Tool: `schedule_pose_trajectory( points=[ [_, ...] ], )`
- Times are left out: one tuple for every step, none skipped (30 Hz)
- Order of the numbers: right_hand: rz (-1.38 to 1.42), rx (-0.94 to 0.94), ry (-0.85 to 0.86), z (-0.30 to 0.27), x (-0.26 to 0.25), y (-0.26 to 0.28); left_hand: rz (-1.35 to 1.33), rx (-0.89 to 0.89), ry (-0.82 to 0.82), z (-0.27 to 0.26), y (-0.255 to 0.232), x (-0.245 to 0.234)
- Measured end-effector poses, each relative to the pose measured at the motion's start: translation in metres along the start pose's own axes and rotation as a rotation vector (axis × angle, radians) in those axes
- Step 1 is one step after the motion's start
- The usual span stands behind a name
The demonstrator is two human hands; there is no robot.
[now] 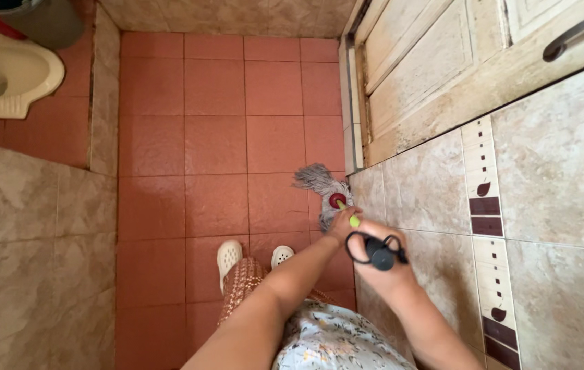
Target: The person mops a tiled bathroom floor using a mop, cleaning around a squat toilet and a bucket.
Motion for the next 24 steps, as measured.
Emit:
schedule_pose_trajectory(
  points=[
    [-0.043, 0.034, 0.039, -0.005, 0.001, -0.004, 0.102, 0.021, 0.070, 0.000, 0.000, -0.002],
    [-0.087, 0.068, 0.079, -0.012, 0.001, -0.006, 0.205, 0.042, 0.139, -0.002, 0.000, -0.007],
    [-0.127, 0.098, 0.122, -0.019, 0.002, -0.010, 0.310, 0.063, 0.204, -0.005, -0.001, -0.011],
    [-0.120, 0.089, 0.135, -0.026, 0.002, -0.011, 0.335, 0.038, 0.212, -0.013, -0.002, -0.010],
    [-0.116, 0.073, 0.140, -0.028, -0.002, -0.013, 0.363, 0.024, 0.219, -0.016, -0.006, -0.009],
    [-0.113, 0.057, 0.145, -0.029, -0.006, -0.014, 0.390, 0.011, 0.226, -0.016, -0.010, -0.009],
    [-0.132, 0.049, 0.148, -0.035, -0.012, -0.015, 0.429, 0.020, 0.244, -0.018, -0.014, -0.007],
    [-0.151, 0.042, 0.152, -0.040, -0.020, -0.015, 0.469, 0.028, 0.263, -0.021, -0.018, -0.005],
    [-0.170, 0.034, 0.158, -0.044, -0.027, -0.014, 0.507, 0.036, 0.278, -0.023, -0.022, -0.005],
    [-0.095, -0.020, 0.147, -0.046, -0.033, -0.012, 0.534, 0.030, 0.305, -0.025, -0.026, -0.006],
    [-0.017, -0.074, 0.137, -0.048, -0.038, -0.010, 0.561, 0.022, 0.330, -0.027, -0.029, -0.009],
    [0.060, -0.126, 0.128, -0.051, -0.041, -0.007, 0.589, 0.015, 0.356, -0.032, -0.032, -0.012],
    [0.101, -0.090, 0.146, -0.054, -0.043, -0.007, 0.596, 0.015, 0.350, -0.039, -0.035, -0.017],
    [0.142, -0.054, 0.165, -0.059, -0.043, -0.006, 0.604, 0.015, 0.343, -0.046, -0.037, -0.023],
    [0.185, -0.020, 0.184, -0.061, -0.041, -0.004, 0.614, 0.015, 0.334, -0.052, -0.039, -0.031],
    [0.219, -0.025, 0.187, -0.063, -0.039, -0.002, 0.650, 0.001, 0.338, -0.058, -0.039, -0.038],
    [0.255, -0.029, 0.192, -0.065, -0.036, -0.002, 0.686, -0.017, 0.341, -0.064, -0.039, -0.045],
    [0.291, -0.033, 0.197, -0.067, -0.033, -0.001, 0.721, -0.034, 0.343, -0.070, -0.039, -0.052],
    [0.328, -0.043, 0.189, -0.069, -0.029, 0.001, 0.738, -0.029, 0.334, -0.074, -0.040, -0.061],
    [0.365, -0.053, 0.181, -0.071, -0.024, 0.003, 0.754, -0.025, 0.324, -0.079, -0.041, -0.072],
    [0.403, -0.064, 0.174, -0.071, -0.019, 0.002, 0.772, -0.021, 0.313, -0.084, -0.041, -0.082],
    [0.436, -0.063, 0.175, -0.072, -0.015, 0.001, 0.783, -0.034, 0.297, -0.092, -0.041, -0.093],
    [0.468, -0.063, 0.170, -0.073, -0.009, 0.000, 0.796, -0.042, 0.285, -0.101, -0.041, -0.105],
    [0.500, -0.063, 0.164, -0.073, -0.003, -0.001, 0.809, -0.050, 0.273, -0.107, -0.040, -0.118]
  ],
)
Point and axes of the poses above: each hand's wrist, its own z-axis towards the middle knuckle, its own x-axis out of the palm, y = z × x, the point moved 3 cm from there along z, towards the middle knuckle, and after that the axes turned 2 degrees about y, right-handed, at the moved point
